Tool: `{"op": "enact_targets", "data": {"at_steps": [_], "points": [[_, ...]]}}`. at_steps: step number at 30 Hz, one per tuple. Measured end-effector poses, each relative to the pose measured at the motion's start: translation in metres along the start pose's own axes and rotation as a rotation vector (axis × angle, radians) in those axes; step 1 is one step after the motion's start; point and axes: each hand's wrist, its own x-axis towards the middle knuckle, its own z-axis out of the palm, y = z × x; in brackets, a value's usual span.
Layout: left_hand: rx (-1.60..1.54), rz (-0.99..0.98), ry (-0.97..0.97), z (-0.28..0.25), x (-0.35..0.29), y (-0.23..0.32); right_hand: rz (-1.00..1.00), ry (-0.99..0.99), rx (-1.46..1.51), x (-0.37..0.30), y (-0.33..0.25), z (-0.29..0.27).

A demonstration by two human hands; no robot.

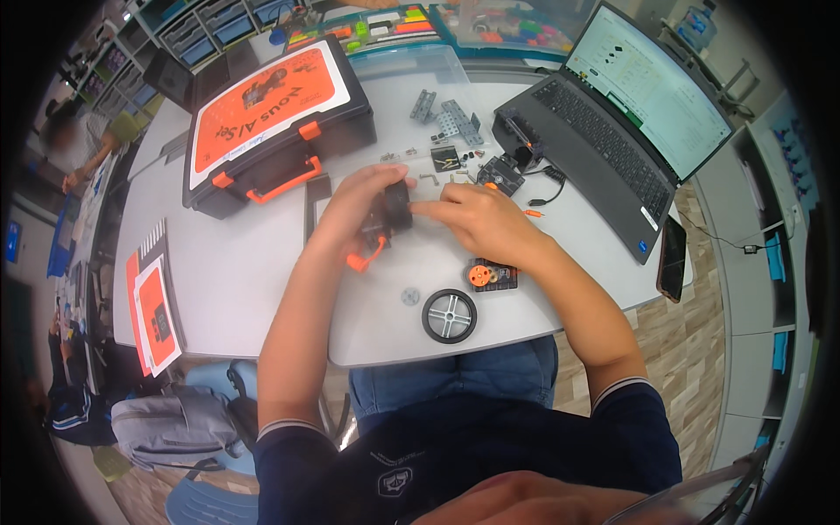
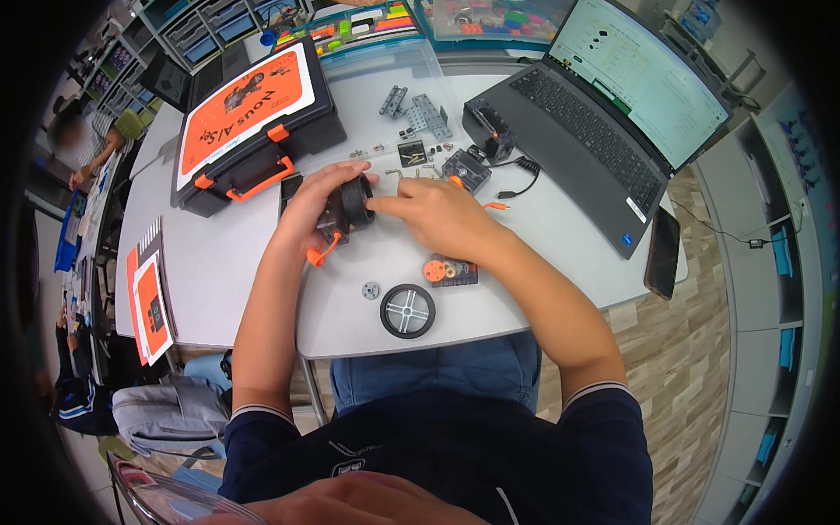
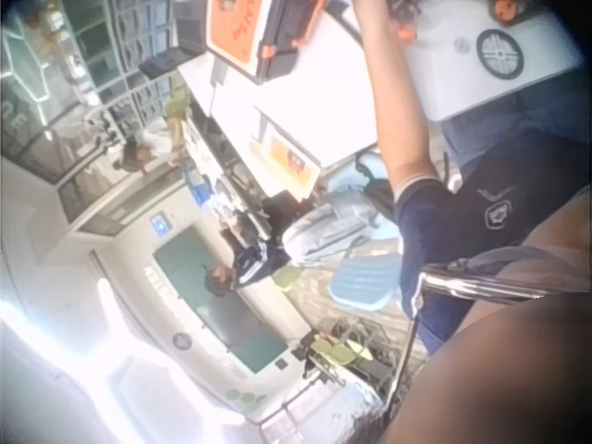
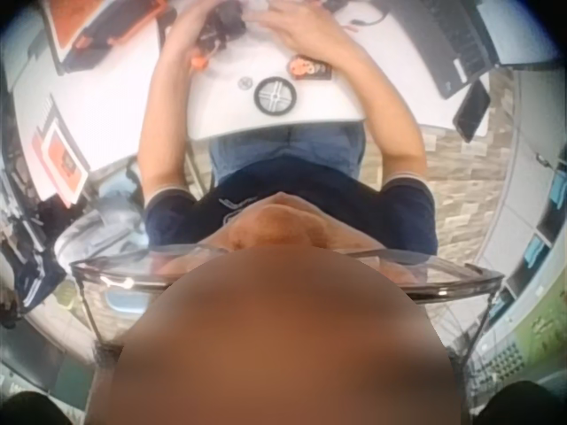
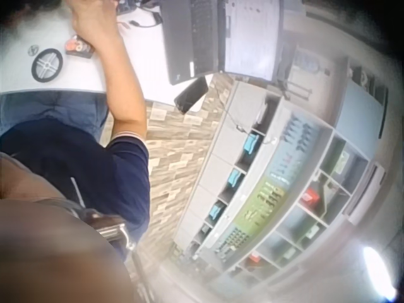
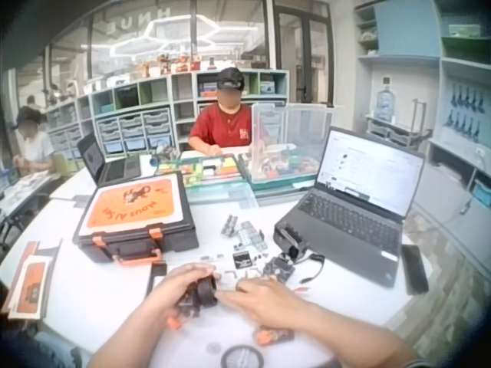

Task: The person assembles a small robot kit at a table. They use an orange screwdriver to tighten screws on a motor and wheel assembly, then place the motor and wheel into a black carrying case. They also insert several metal beams into the case and connect a battery pack to the motor.

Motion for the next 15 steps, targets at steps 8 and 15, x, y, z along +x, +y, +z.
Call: {"op": "enact_targets", "data": {"at_steps": [8, 15], "points": [[-0.056, 0.004, -0.042, -0.0028, 0.0039, -0.0020, -0.030, 0.034, -0.039, 0.0010, 0.0003, 0.0000], [-0.039, -0.018, -0.066, -0.0059, 0.0054, -0.0024, -0.070, 0.063, -0.096, 0.0032, -0.0010, -0.0045]]}}
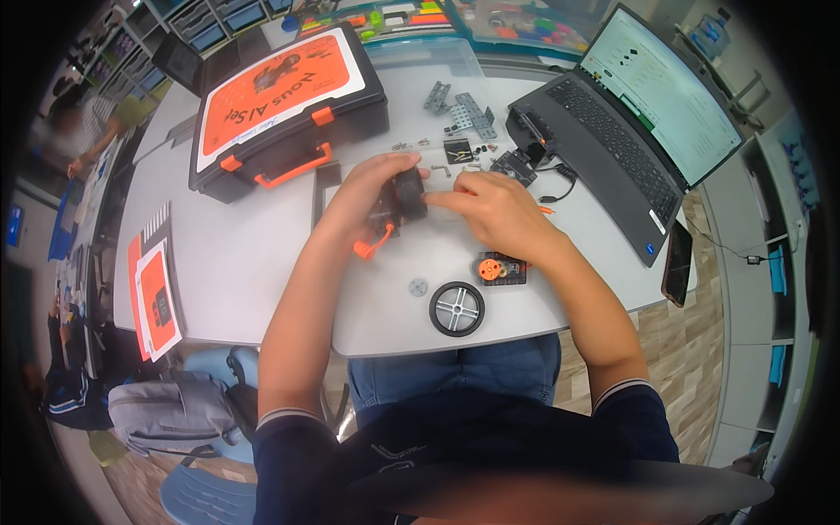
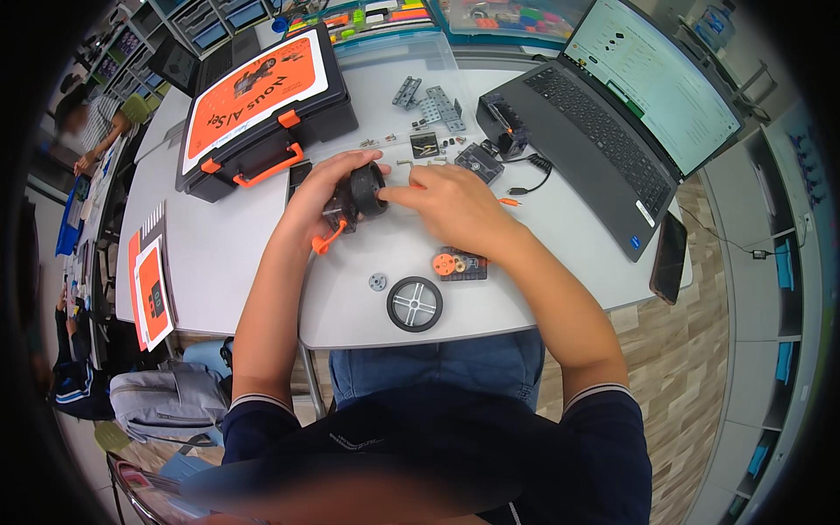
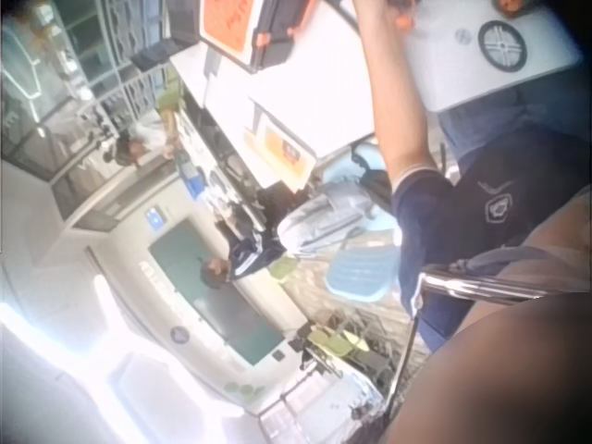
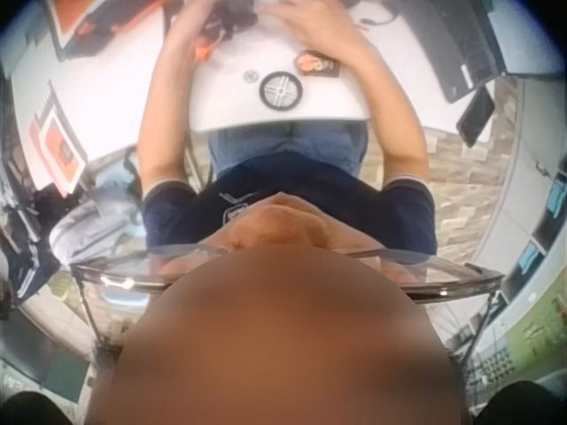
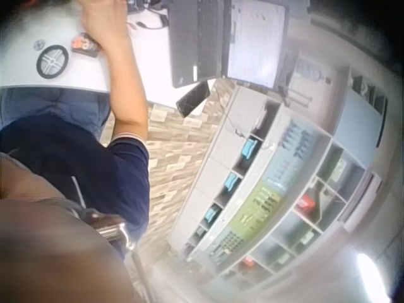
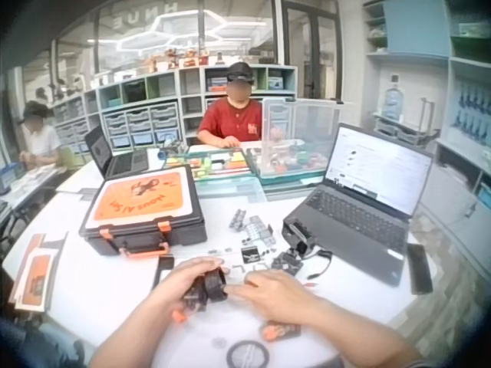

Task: The person assembles a small robot kit at a table. They use an orange screwdriver to tighten screws on a motor and wheel assembly, then place the motor and wheel into a black carrying case. They also insert several metal beams into the case and connect a battery pack to the motor.

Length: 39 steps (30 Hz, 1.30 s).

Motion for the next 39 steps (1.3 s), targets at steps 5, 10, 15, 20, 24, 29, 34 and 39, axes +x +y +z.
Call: {"op": "enact_targets", "data": {"at_steps": [5, 10, 15, 20, 24, 29, 34, 39], "points": [[0.012, -0.010, 0.006, 0.001, -0.001, 0.002, -0.047, -0.001, -0.031, 0.001, 0.003, -0.005], [-0.031, 0.003, 0.011, -0.001, -0.002, 0.004, -0.050, 0.007, -0.078, -0.001, 0.012, -0.011], [-0.008, 0.005, 0.056, 0.001, -0.003, 0.007, 0.138, 0.023, -0.250, -0.002, 0.019, -0.012], [0.024, 0.019, 0.079, 0.000, 0.000, 0.003, 0.198, -0.032, -0.326, -0.007, 0.019, -0.005], [0.001, 0.045, 0.092, 0.001, 0.002, -0.001, 0.222, -0.065, -0.413, -0.008, 0.017, 0.003], [0.004, 0.042, 0.091, 0.002, 0.003, -0.001, 0.254, -0.078, -0.453, -0.007, 0.017, 0.005], [0.027, 0.043, 0.072, 0.000, 0.002, -0.003, 0.321, -0.096, -0.407, -0.006, 0.015, 0.004], [-0.010, 0.054, 0.059, -0.001, 0.004, -0.001, 0.429, -0.037, -0.003, 0.001, 0.008, -0.006]]}}
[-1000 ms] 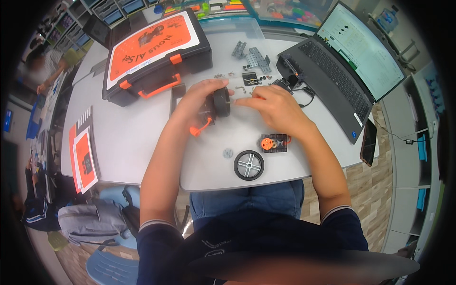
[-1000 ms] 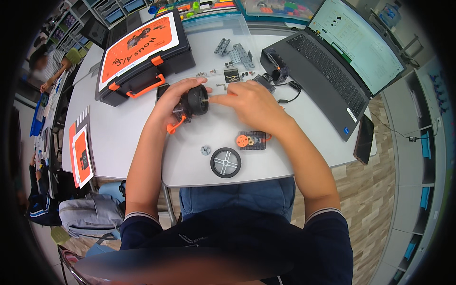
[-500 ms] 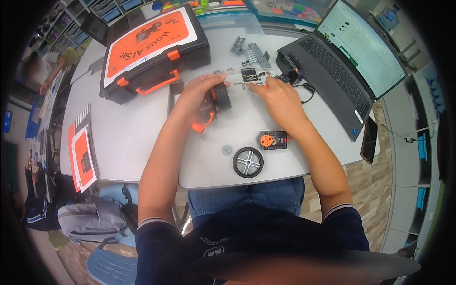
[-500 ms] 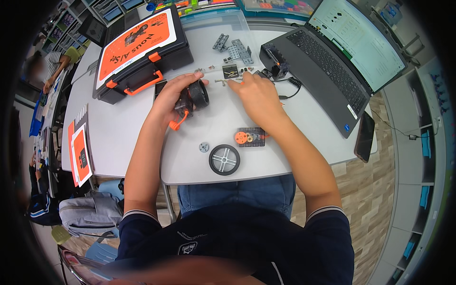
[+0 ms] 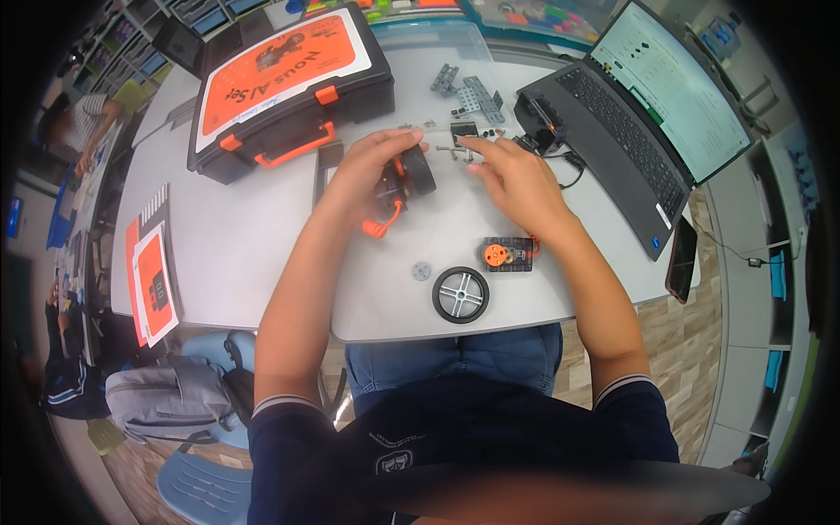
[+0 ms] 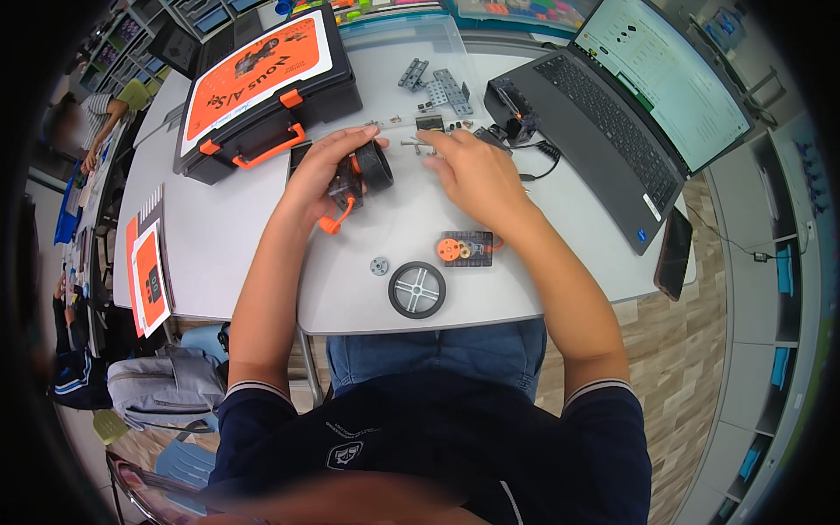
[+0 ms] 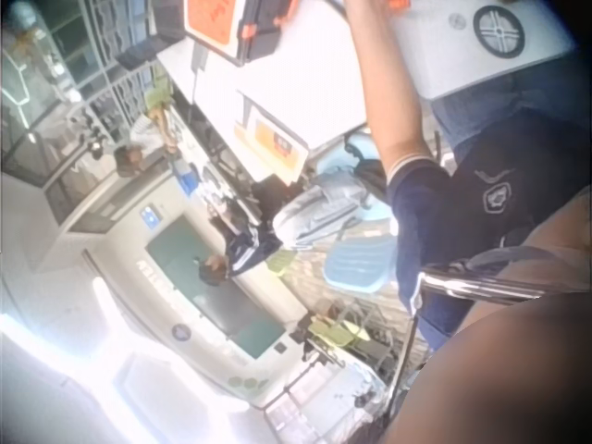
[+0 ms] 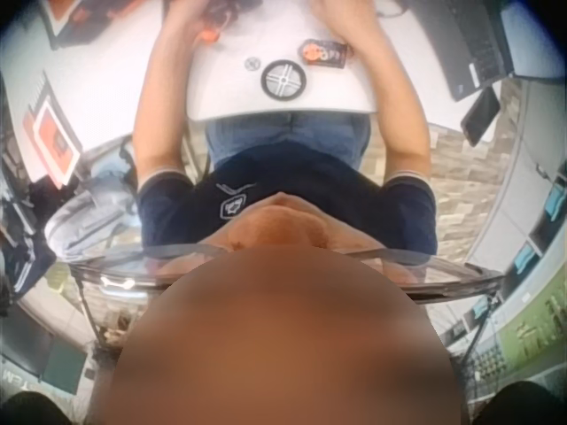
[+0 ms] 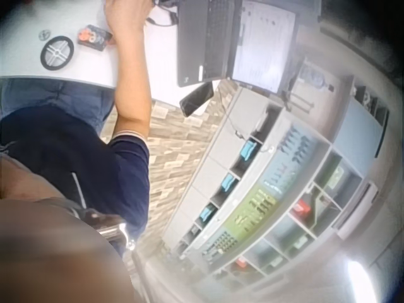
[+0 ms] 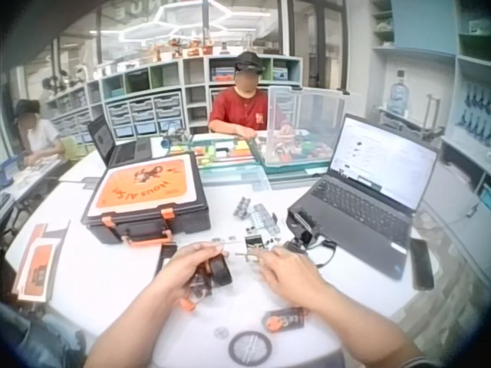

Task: The person assembles a small robot kit at a table. They use an orange screwdriver to tighten screws on a motor and wheel assembly, then place the motor and wheel into a black carrying case. They also insert several metal beams into the case and connect a battery pack to the motor.

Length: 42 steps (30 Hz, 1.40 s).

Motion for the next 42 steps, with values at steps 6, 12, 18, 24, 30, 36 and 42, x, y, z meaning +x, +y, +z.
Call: {"op": "enact_targets", "data": {"at_steps": [6, 12, 18, 24, 30, 36, 42], "points": [[-0.088, 0.062, -0.069, 0.005, -0.002, -0.003, 0.122, -0.185, 0.394, -0.001, -0.014, -0.004], [-0.112, 0.187, -0.253, 0.012, -0.006, -0.006, 0.149, -0.233, 0.668, -0.002, -0.019, -0.003], [-0.099, 0.253, -0.286, 0.013, -0.006, -0.009, 0.209, -0.298, 0.776, -0.002, -0.023, -0.006], [-0.033, 0.193, -0.332, 0.008, -0.004, -0.008, 0.195, -0.300, 0.686, -0.002, -0.024, -0.011], [-0.002, 0.176, -0.307, 0.007, -0.001, -0.010, 0.148, -0.265, 0.559, -0.002, -0.027, -0.012], [0.025, 0.038, -0.251, 0.005, 0.000, -0.010, 0.131, -0.261, 0.482, -0.002, -0.023, -0.009], [0.098, -0.071, -0.232, 0.001, 0.001, -0.008, 0.032, -0.244, 0.349, -0.004, -0.016, -0.003]]}}
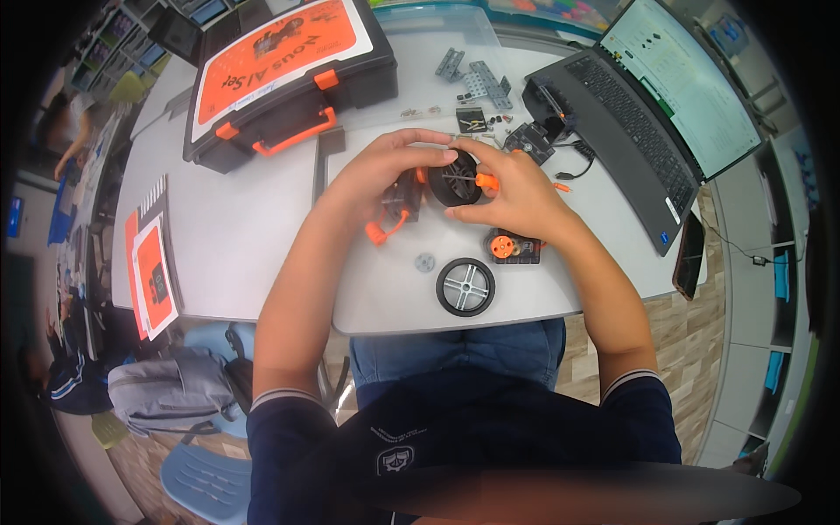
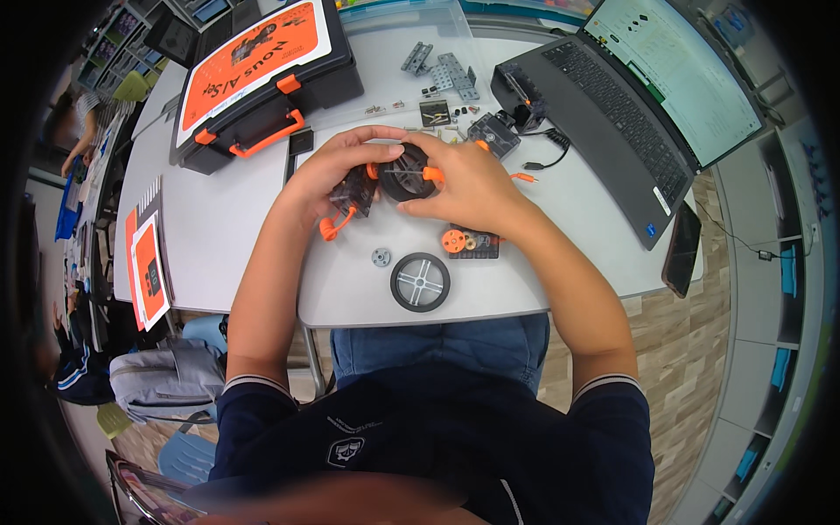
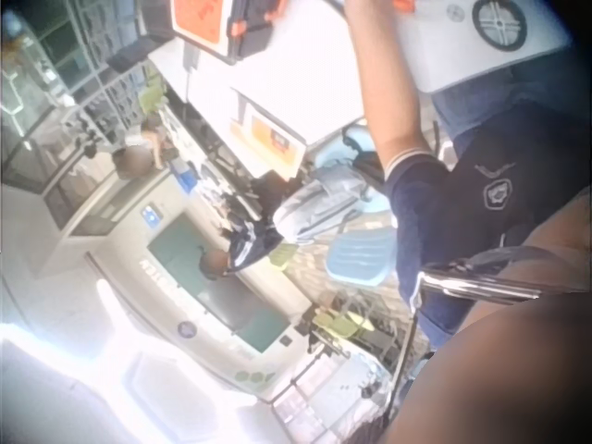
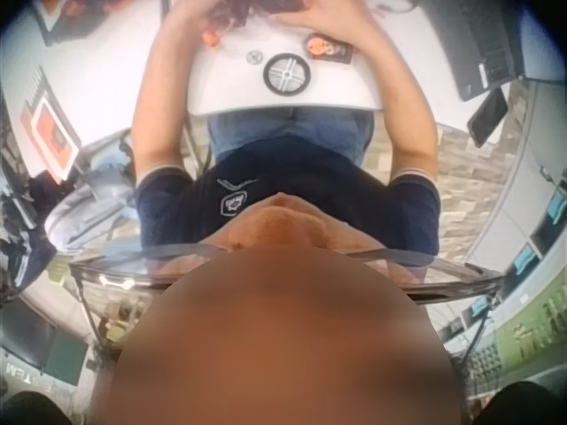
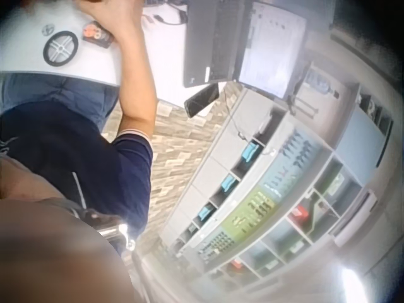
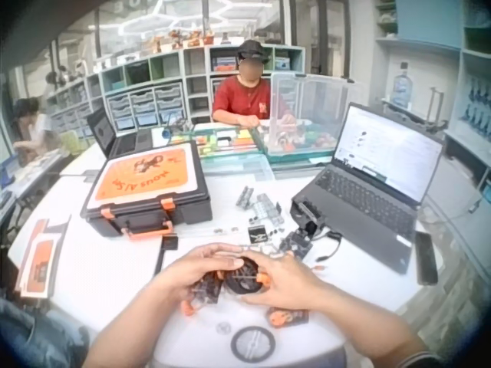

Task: The person assembles a small robot kit at a table. They use an orange screwdriver to tighten screws on a motor and wheel assembly, then place the motor and wheel into a black carrying case. They also insert several metal beams into the case and connect a battery pack to the motor.

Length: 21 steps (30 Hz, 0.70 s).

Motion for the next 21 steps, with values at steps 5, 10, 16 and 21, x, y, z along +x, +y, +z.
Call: {"op": "enact_targets", "data": {"at_steps": [5, 10, 16, 21], "points": [[0.041, -0.016, -0.023, 0.004, -0.005, 0.003, -0.004, -0.017, -0.109, -0.002, 0.002, 0.002], [0.044, 0.025, 0.020, 0.002, -0.009, 0.008, 0.000, 0.042, -0.014, 0.000, 0.007, -0.009], [0.235, 0.172, 0.182, -0.014, -0.006, 0.010, 0.106, 0.165, 0.140, 0.002, 0.007, -0.023], [0.544, 0.250, 0.301, -0.016, -0.008, 0.011, 0.157, 0.152, 0.140, 0.004, 0.002, -0.022]]}}
